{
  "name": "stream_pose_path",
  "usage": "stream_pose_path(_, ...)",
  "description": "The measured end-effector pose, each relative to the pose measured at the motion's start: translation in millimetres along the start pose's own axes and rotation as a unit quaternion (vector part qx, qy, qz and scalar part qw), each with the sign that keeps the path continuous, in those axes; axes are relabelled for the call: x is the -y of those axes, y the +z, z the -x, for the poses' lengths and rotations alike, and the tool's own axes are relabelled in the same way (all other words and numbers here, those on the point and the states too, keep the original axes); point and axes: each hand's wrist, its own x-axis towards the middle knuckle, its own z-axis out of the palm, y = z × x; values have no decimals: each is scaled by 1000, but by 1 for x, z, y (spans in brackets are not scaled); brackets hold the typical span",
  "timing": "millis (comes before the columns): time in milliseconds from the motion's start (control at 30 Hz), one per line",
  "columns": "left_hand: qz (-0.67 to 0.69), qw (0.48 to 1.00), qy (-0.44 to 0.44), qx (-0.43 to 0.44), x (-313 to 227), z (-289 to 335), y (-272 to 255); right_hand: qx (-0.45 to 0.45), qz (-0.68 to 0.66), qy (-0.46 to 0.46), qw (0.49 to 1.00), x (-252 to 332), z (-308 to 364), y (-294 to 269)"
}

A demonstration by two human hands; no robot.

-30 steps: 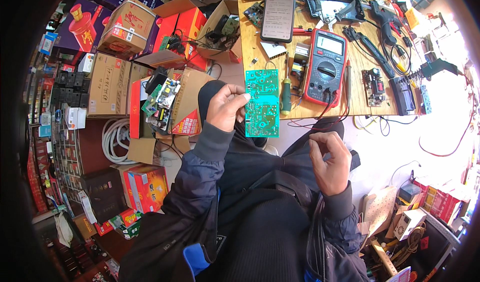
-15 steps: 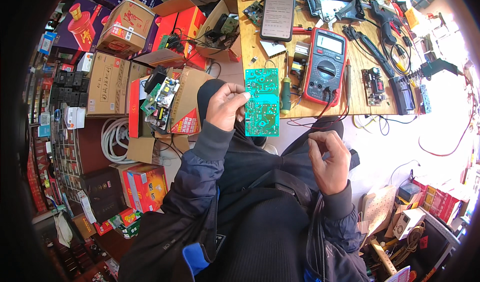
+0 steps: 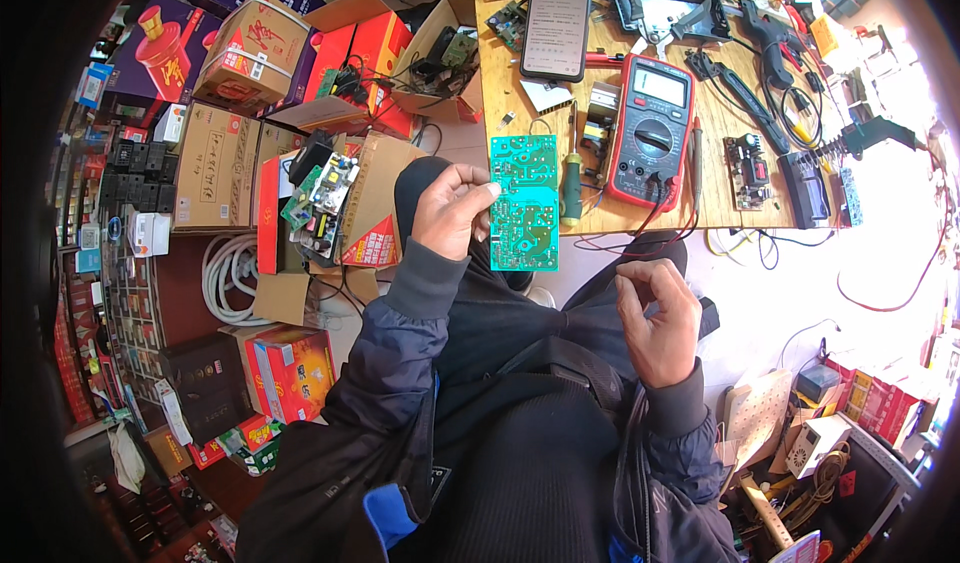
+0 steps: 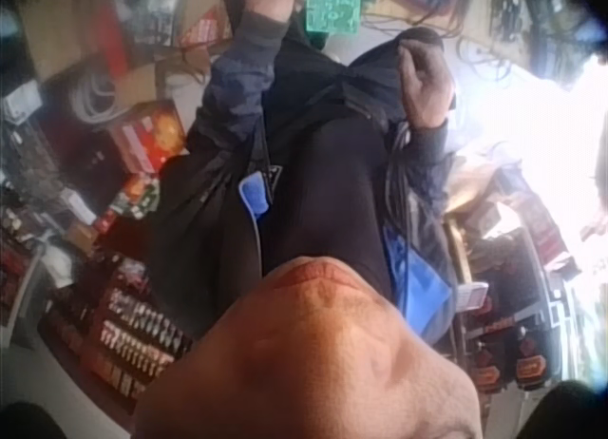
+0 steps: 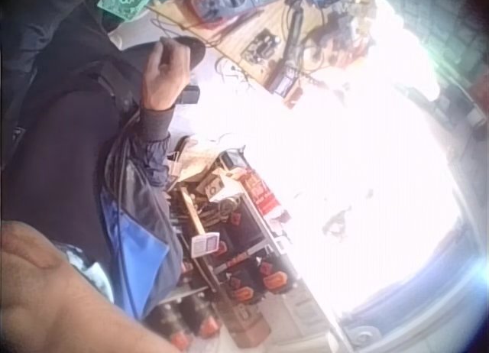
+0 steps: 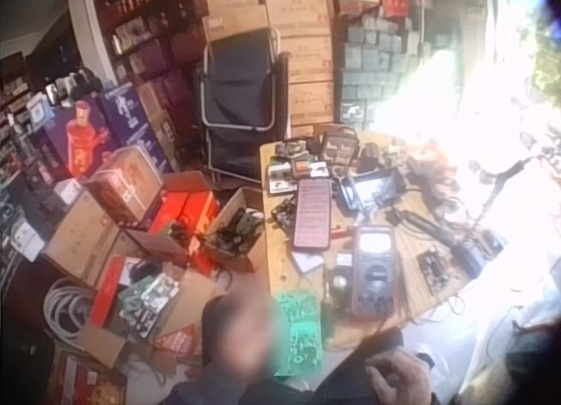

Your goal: The person holds a green circuit board on their lap and uses a soldering iron to touch several points on the board. They then use a multimeter with probes to test multiple locations on the board and a small component. The person repeats soldering and testing actions throughout the clip.

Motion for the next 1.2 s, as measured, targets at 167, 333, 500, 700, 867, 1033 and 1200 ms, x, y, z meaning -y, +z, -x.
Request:
stream_pose_path(167,-9,1000,-5,-1,0,-1,-1,8,-7,4,1000,-1,0,2)
stream_pose_path(333,8,1000,-14,-1,0,1,-1,54,-42,32,997,0,1,15)
stream_pose_path(500,25,1000,-4,5,1,9,4,115,-160,94,976,2,2,44)
stream_pose_path(700,33,997,68,4,0,24,11,134,-199,114,964,6,4,57)
stream_pose_path(867,8,996,91,-13,-2,37,10,130,-188,99,968,10,8,61)
stream_pose_path(1033,23,994,105,-12,-1,47,7,116,-115,53,985,17,12,60)
stream_pose_path(1200,33,993,110,-19,1,53,7,102,-76,45,991,25,14,58)
